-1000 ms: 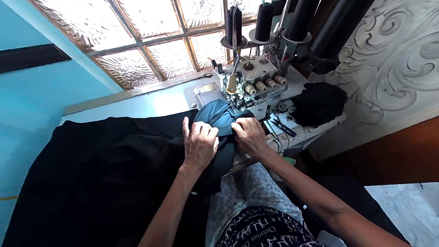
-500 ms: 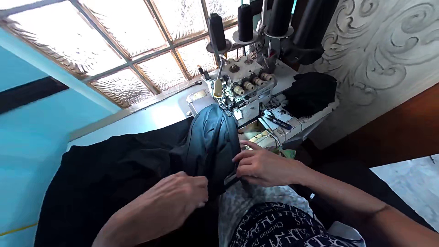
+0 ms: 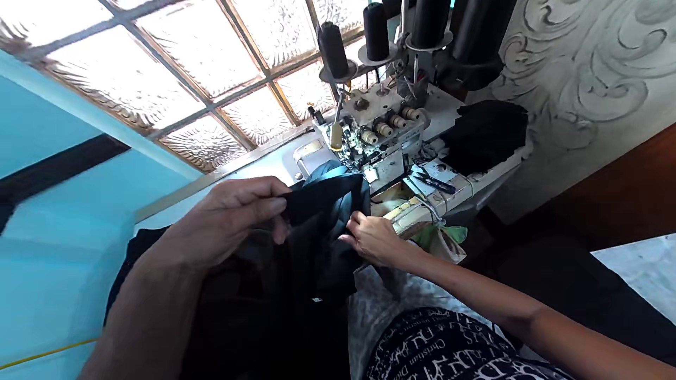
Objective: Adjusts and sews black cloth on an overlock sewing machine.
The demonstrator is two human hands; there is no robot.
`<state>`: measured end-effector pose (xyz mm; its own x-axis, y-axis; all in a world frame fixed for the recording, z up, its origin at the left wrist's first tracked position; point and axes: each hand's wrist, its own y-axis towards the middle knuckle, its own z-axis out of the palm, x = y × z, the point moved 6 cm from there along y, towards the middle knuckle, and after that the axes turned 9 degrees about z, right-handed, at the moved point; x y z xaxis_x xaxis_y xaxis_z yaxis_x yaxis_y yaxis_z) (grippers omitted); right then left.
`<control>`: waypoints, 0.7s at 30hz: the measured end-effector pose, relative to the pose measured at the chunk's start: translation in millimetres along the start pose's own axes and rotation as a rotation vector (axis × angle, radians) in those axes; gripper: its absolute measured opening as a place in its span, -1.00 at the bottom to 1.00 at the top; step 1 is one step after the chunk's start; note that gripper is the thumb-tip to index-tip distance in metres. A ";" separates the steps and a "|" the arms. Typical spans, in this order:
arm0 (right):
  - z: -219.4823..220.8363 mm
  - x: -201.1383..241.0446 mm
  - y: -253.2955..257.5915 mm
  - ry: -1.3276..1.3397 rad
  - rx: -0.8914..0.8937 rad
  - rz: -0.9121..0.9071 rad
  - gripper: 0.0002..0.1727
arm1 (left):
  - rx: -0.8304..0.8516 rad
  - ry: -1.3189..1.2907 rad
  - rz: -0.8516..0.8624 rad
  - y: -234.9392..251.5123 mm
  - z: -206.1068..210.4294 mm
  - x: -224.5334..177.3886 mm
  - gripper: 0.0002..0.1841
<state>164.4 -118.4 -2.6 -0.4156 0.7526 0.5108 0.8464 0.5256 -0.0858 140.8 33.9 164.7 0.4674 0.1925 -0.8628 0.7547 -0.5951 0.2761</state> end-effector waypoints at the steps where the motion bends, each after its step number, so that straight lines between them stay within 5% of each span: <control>1: 2.7 4.2 0.4 -0.009 0.050 0.013 -0.44 | -0.023 -0.048 -0.023 0.3 1.3 2.9 -0.77; 3: 5.4 15.2 -1.5 -0.001 0.098 -0.028 -0.48 | -0.049 -0.106 -0.052 -0.6 4.1 8.3 -0.76; 6: 9.8 33.2 -10.5 0.098 0.403 -0.089 -0.45 | -0.055 -0.178 -0.056 -1.9 8.0 13.0 -0.77; 9: -2.1 62.3 -33.8 0.358 0.564 -0.345 -0.57 | -0.064 -0.218 -0.066 -4.6 12.6 14.7 -0.77; 14: -85.9 88.4 -74.3 0.584 0.182 -0.711 -0.75 | -0.066 -0.075 -0.197 -5.4 30.9 12.2 -0.77; 21: -98.7 53.5 -51.2 0.995 0.165 -0.408 -0.75 | 0.145 0.456 -0.175 4.0 38.2 -8.3 -0.71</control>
<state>131.7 -144.2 113.6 -0.1366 -0.1101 0.9845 0.6194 0.7661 0.1717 122.3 0.1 156.8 0.5178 0.6008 -0.6090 0.7830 -0.6196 0.0544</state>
